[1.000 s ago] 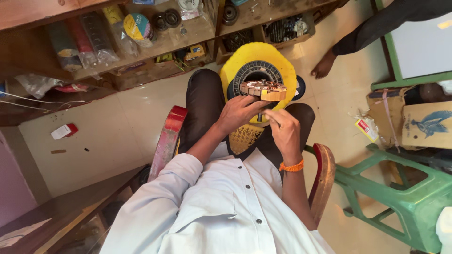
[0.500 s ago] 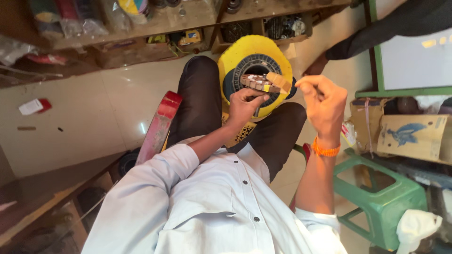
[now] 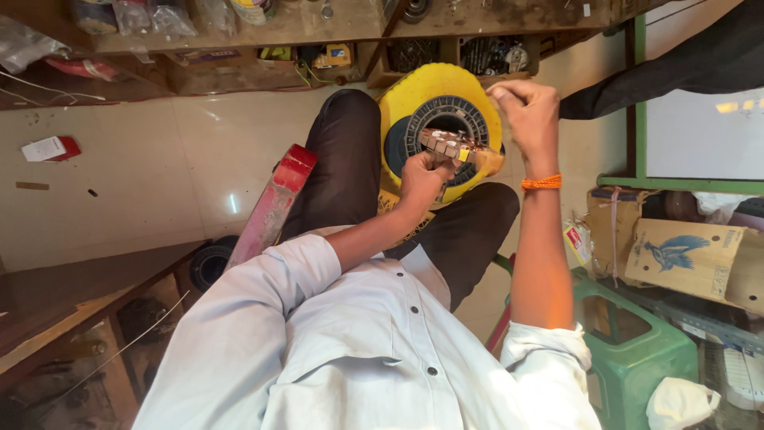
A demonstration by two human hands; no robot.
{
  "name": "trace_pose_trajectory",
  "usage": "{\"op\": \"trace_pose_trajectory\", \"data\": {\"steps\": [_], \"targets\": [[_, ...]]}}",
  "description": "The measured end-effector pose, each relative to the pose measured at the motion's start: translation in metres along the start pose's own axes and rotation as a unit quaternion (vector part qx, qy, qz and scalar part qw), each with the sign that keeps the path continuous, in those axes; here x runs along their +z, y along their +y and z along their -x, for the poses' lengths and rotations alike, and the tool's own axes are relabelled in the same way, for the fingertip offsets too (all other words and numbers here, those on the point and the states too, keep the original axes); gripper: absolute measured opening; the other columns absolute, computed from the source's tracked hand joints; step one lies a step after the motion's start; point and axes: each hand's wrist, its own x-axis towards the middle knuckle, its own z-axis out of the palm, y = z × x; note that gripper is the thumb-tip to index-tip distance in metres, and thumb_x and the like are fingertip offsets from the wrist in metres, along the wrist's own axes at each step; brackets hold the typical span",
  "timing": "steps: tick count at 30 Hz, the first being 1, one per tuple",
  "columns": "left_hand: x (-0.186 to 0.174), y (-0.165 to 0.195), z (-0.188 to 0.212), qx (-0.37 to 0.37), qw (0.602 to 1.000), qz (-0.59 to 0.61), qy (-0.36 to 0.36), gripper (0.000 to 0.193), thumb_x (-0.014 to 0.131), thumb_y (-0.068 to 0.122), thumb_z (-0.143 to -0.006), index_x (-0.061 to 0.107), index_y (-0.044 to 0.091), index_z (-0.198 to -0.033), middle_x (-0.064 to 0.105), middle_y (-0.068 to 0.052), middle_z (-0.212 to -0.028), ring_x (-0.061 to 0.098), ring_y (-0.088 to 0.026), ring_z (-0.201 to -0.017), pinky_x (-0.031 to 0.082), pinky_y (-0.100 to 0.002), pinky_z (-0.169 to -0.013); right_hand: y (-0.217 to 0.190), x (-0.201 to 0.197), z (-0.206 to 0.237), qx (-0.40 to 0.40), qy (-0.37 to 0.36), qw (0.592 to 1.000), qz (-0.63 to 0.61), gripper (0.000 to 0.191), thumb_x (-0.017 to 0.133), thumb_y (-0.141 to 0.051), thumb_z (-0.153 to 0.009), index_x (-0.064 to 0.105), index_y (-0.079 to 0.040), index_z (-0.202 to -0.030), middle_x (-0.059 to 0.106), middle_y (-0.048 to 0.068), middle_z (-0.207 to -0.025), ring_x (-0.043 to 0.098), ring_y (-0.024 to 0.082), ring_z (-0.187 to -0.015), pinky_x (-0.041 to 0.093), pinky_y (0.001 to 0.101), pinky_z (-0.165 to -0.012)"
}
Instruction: The person sits and wraps yellow tape around a small circular electrical component held in their hands. They repeatedly rotate the component and apply tape to different sections, then tear off the tape and continue wrapping.
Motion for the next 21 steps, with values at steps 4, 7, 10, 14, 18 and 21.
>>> {"op": "trace_pose_trajectory", "data": {"steps": [4, 7, 10, 14, 18, 21], "targets": [[0.009, -0.003, -0.002, 0.009, 1.000, -0.005, 0.023, 0.011, 0.071, 0.009, -0.086, 0.075, 0.001, -0.093, 0.069, -0.001, -0.074, 0.051, -0.005, -0.052, 0.041, -0.026, -0.047, 0.044, 0.015, -0.010, 0.004, -0.010, 1.000, -0.026, 0.015, 0.074, -0.012, -0.094, 0.079, 0.000, -0.101, 0.078, 0.003, -0.087, 0.067, 0.005, -0.076, 0.053, 0.0237, -0.070], [0.019, -0.004, -0.003, -0.009, 0.999, 0.013, 0.032, 0.012, 0.074, 0.012, -0.089, 0.073, 0.001, -0.089, 0.066, 0.000, -0.072, 0.049, -0.005, -0.052, 0.041, -0.026, -0.048, 0.071, 0.008, -0.005, 0.060, 0.014, 0.998, -0.020, 0.014, 0.075, -0.010, -0.094, 0.079, 0.001, -0.102, 0.077, 0.005, -0.087, 0.066, 0.006, -0.075, 0.053, 0.0237, -0.069], [0.031, -0.005, -0.005, 0.006, 0.999, 0.026, 0.032, 0.011, 0.073, 0.012, -0.090, 0.071, 0.002, -0.087, 0.064, 0.001, -0.071, 0.049, -0.004, -0.053, 0.040, -0.026, -0.049, 0.092, -0.010, 0.003, 0.068, 0.024, 0.988, -0.135, 0.013, 0.073, -0.005, -0.094, 0.077, 0.002, -0.104, 0.076, 0.001, -0.090, 0.066, 0.004, -0.077, 0.053, 0.0208, -0.071], [0.041, -0.008, -0.010, 0.011, 0.999, 0.007, 0.033, 0.011, 0.072, 0.012, -0.089, 0.068, 0.002, -0.085, 0.063, 0.001, -0.070, 0.049, -0.005, -0.052, 0.040, -0.025, -0.047, 0.098, -0.049, 0.025, 0.052, 0.084, 0.988, -0.120, 0.010, 0.073, -0.003, -0.097, 0.078, 0.003, -0.103, 0.070, -0.003, -0.087, 0.056, 0.002, -0.075, 0.044, 0.0201, -0.066], [0.044, -0.019, -0.014, 0.007, 0.999, 0.034, 0.008, 0.017, 0.075, 0.012, -0.091, 0.067, -0.001, -0.084, 0.058, 0.000, -0.066, 0.044, -0.006, -0.048, 0.033, -0.026, -0.045, 0.083, -0.083, 0.053, 0.060, 0.110, 0.982, -0.139, 0.009, 0.072, -0.004, -0.098, 0.076, 0.003, -0.102, 0.057, -0.007, -0.079, 0.041, 0.001, -0.069, 0.030, 0.0210, -0.060], [0.046, -0.027, -0.017, 0.013, 0.999, 0.044, 0.021, 0.013, 0.073, 0.005, -0.089, 0.063, 0.000, -0.083, 0.058, 0.000, -0.066, 0.045, -0.006, -0.048, 0.034, -0.027, -0.045, 0.067, -0.096, 0.087, 0.066, 0.111, 0.984, -0.126, 0.008, 0.074, -0.005, -0.098, 0.076, 0.002, -0.101, 0.045, -0.008, -0.073, 0.033, 0.001, -0.066, 0.024, 0.0221, -0.058]]}}
